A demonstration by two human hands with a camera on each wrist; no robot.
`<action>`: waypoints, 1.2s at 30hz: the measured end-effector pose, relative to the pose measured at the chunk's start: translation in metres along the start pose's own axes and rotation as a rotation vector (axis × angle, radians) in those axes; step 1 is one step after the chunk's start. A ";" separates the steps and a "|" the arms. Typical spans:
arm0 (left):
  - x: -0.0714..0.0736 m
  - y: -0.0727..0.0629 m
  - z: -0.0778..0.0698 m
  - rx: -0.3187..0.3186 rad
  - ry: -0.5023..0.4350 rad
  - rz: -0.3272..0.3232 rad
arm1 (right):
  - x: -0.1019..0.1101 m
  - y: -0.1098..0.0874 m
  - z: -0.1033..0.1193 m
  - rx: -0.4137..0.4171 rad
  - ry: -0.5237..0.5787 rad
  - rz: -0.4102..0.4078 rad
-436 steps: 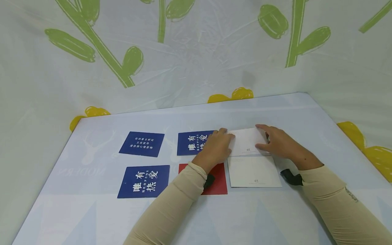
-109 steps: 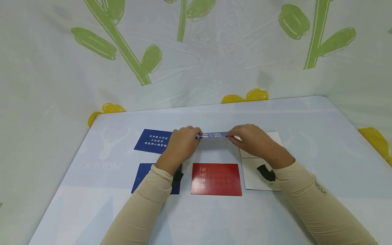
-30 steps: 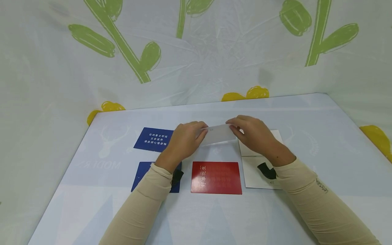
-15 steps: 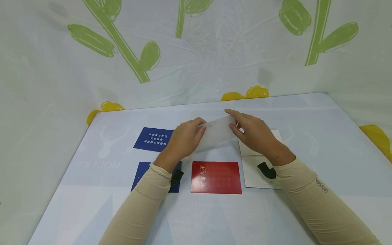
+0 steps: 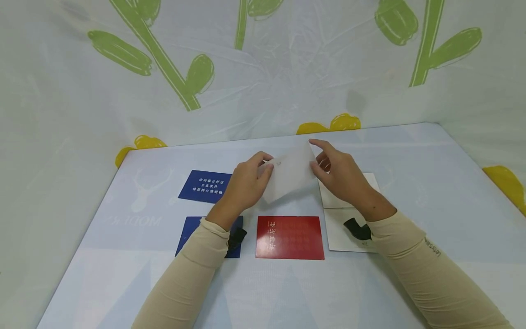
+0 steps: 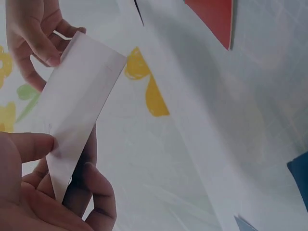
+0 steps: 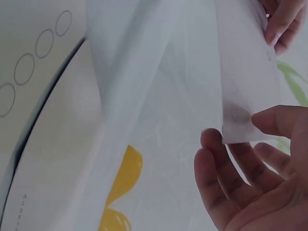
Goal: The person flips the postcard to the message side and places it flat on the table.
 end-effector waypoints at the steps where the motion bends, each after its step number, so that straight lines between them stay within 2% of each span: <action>1: 0.000 0.000 0.000 0.003 -0.010 -0.004 | 0.000 0.000 0.000 -0.005 0.012 0.004; 9: 0.001 0.001 0.000 -0.005 -0.012 -0.001 | -0.001 0.000 0.001 -0.035 0.032 0.024; 14: -0.001 0.000 0.001 0.025 0.004 0.019 | -0.002 -0.001 0.000 -0.048 0.039 0.028; 19: -0.004 -0.002 0.002 0.057 0.002 0.046 | -0.001 -0.001 0.002 -0.026 0.071 0.015; 25: -0.004 -0.001 0.000 0.034 -0.014 0.038 | -0.001 -0.002 0.007 -0.004 0.102 0.018; 31: -0.003 0.000 0.002 0.007 -0.109 0.011 | -0.001 -0.003 0.007 -0.035 0.110 0.027; 36: 0.000 0.002 0.005 0.029 -0.217 -0.045 | -0.002 -0.002 0.004 -0.110 0.141 0.046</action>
Point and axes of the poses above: each hand's wrist, its own y-axis towards the middle knuckle, its own x-axis out of the back of the hand, z = x × y, the point moved 5 cm from there along y, towards the middle knuckle, and after that the axes turned 5 degrees about -z, right-handed, at the moved point
